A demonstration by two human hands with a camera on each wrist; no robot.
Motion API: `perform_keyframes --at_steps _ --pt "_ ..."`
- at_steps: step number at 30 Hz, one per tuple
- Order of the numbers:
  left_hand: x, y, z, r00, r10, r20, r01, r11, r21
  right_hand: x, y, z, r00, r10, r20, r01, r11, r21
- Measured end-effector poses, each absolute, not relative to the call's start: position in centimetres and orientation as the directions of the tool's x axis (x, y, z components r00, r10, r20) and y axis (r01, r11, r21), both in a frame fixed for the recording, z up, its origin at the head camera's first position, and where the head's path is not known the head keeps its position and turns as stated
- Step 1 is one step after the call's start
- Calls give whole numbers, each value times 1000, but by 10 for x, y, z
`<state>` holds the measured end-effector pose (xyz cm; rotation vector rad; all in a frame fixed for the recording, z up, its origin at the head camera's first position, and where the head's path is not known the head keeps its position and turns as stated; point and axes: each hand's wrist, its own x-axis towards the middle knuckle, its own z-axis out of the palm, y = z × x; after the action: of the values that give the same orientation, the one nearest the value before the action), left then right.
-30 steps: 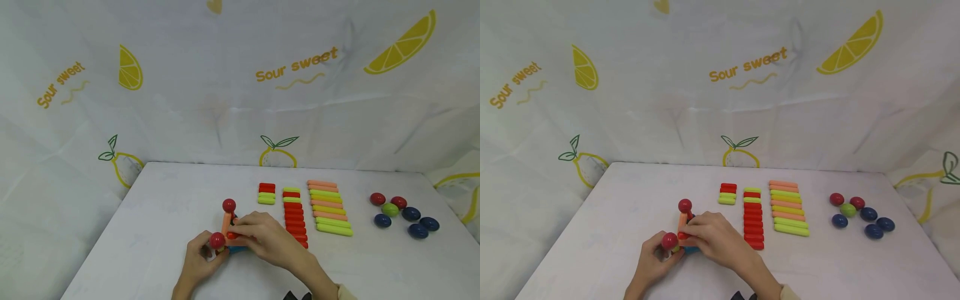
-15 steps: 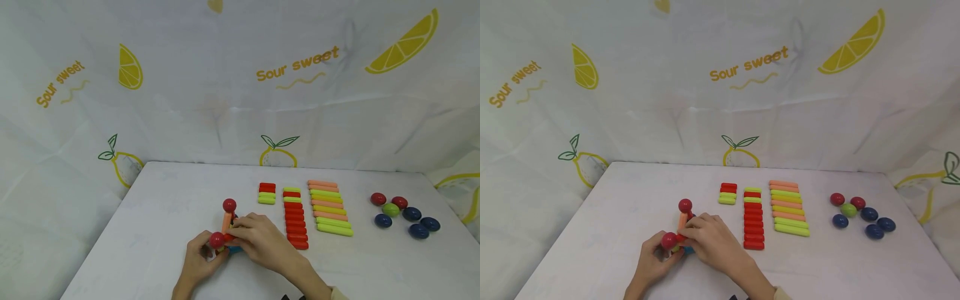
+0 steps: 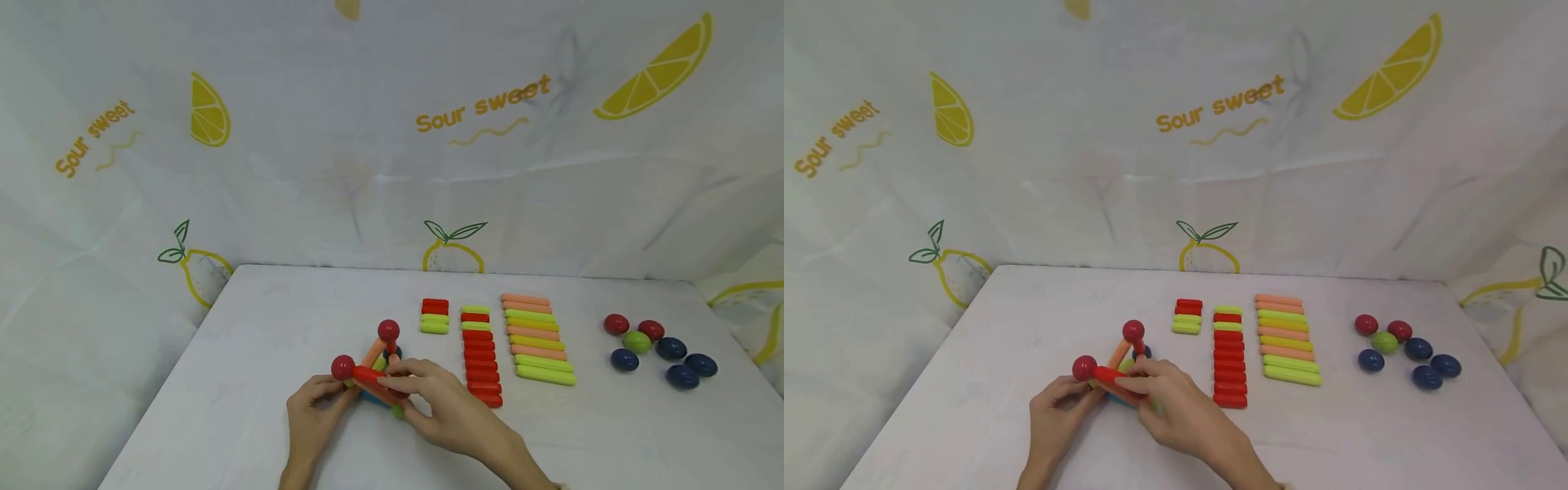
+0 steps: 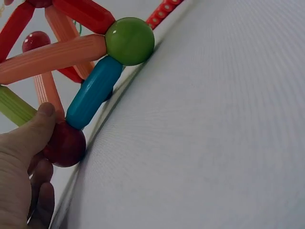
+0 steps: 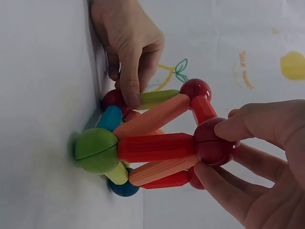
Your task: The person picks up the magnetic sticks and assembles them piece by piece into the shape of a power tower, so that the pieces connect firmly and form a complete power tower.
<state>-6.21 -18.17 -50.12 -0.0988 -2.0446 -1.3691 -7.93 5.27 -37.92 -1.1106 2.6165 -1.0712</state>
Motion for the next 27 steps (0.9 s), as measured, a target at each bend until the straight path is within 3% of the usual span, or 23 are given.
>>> perform_keyframes --at_steps 5,9,12,15,18,22,27 --pt "-63 -184 -503 -772 -207 601 458 476 751 -75 49 -379 -702 -693 164 -576 417 -703" --pt "-63 -188 -507 -810 -82 580 472 496 729 -72 44 -382 -710 -690 140 -512 369 -775" --pt "-61 -191 -507 -838 11 546 468 528 709 -67 38 -389 -714 -662 226 -548 328 -770" --pt "-59 -193 -506 -827 122 548 502 599 624 -61 30 -395 -723 -615 314 -584 304 -753" --pt "-57 -191 -504 -830 203 520 496 695 520 -57 23 -398 -742 -588 323 -572 301 -763" --pt "-55 -187 -503 -871 216 441 430 769 473 -53 17 -397 -735 -599 318 -596 345 -726" --pt "-55 -184 -502 -887 203 414 415 744 525 -60 24 -385 -701 -542 463 -677 302 -672"
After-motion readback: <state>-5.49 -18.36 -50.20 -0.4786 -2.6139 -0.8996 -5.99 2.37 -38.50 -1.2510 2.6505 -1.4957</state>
